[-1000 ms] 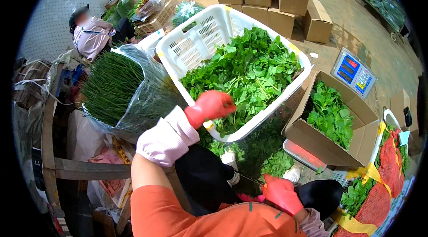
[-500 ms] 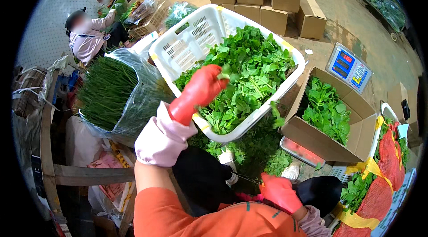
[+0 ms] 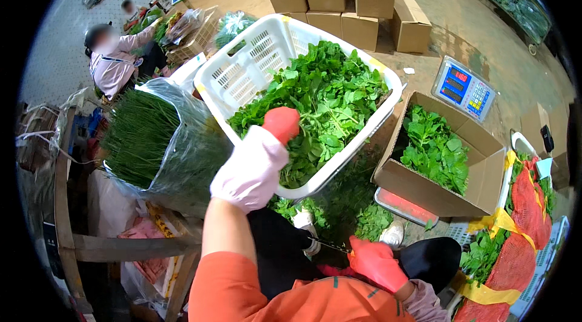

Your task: The person trims and sorts green leafy vegetables using shears by hand, then weighs them on a scale and places them into a cardboard box.

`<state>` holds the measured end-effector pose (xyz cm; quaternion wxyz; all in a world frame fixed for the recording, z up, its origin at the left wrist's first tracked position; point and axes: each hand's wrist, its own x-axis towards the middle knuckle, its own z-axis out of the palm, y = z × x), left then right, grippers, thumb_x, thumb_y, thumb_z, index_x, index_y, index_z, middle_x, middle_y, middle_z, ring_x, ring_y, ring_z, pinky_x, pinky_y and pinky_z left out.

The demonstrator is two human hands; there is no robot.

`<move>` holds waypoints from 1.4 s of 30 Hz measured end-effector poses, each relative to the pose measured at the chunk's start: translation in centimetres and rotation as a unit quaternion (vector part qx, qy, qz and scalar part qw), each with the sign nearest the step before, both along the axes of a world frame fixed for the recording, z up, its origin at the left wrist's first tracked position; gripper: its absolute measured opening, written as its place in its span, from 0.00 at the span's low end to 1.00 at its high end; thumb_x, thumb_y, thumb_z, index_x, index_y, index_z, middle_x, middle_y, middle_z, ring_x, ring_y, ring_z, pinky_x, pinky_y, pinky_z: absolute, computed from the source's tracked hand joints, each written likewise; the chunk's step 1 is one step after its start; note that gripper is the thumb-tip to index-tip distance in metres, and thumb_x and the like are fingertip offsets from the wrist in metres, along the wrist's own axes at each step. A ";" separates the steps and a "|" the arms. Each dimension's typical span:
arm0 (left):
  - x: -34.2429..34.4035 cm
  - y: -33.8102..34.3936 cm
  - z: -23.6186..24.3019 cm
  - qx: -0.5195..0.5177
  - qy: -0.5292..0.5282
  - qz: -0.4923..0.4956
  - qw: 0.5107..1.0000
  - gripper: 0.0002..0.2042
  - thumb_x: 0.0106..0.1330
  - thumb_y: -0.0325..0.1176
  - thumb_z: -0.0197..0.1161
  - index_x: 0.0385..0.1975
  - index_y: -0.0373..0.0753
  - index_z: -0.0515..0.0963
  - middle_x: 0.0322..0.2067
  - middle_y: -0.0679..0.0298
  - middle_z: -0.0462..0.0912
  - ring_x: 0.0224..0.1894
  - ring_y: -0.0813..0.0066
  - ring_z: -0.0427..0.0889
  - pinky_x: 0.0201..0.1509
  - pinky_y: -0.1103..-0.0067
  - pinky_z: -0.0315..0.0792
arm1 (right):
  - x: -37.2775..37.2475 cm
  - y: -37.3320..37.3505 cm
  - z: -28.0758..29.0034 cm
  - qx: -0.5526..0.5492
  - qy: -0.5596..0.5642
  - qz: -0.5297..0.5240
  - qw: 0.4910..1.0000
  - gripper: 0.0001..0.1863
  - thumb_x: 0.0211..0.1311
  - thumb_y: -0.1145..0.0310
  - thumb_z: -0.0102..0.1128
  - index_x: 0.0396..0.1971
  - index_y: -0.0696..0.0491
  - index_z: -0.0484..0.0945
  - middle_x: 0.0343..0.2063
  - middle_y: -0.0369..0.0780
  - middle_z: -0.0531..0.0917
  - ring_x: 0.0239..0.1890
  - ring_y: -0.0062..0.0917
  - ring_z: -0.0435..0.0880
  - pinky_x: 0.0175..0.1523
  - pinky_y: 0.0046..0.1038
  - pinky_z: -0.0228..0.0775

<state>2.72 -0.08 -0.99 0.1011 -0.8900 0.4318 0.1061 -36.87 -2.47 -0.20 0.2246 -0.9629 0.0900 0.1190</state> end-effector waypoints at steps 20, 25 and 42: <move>-4.0 7.1 6.9 -0.152 0.287 0.105 0.940 0.15 0.50 0.25 0.56 0.40 0.37 0.78 0.32 0.54 0.81 0.35 0.65 0.80 0.40 0.74 0.72 | 0.5 1.0 0.6 0.051 0.099 0.005 0.994 0.18 0.55 0.62 0.55 0.42 0.58 0.73 0.25 0.50 0.80 0.25 0.42 0.81 0.27 0.38 0.70; -3.0 2.4 0.5 -0.046 0.074 0.186 0.979 0.21 0.53 0.48 0.60 0.35 0.34 0.80 0.35 0.48 0.81 0.39 0.52 0.81 0.44 0.67 0.74 | 0.5 1.0 -0.6 0.032 0.085 0.004 0.996 0.17 0.55 0.62 0.54 0.41 0.58 0.72 0.24 0.49 0.79 0.26 0.41 0.81 0.26 0.39 0.69; 1.6 4.4 9.5 -0.313 0.182 0.037 0.931 0.24 0.42 0.14 0.55 0.43 0.41 0.80 0.32 0.60 0.83 0.38 0.74 0.81 0.41 0.80 0.73 | -1.5 1.0 -2.8 -0.010 -0.056 0.043 0.997 0.18 0.51 0.64 0.50 0.40 0.59 0.73 0.14 0.40 0.73 0.09 0.29 0.73 0.10 0.35 0.58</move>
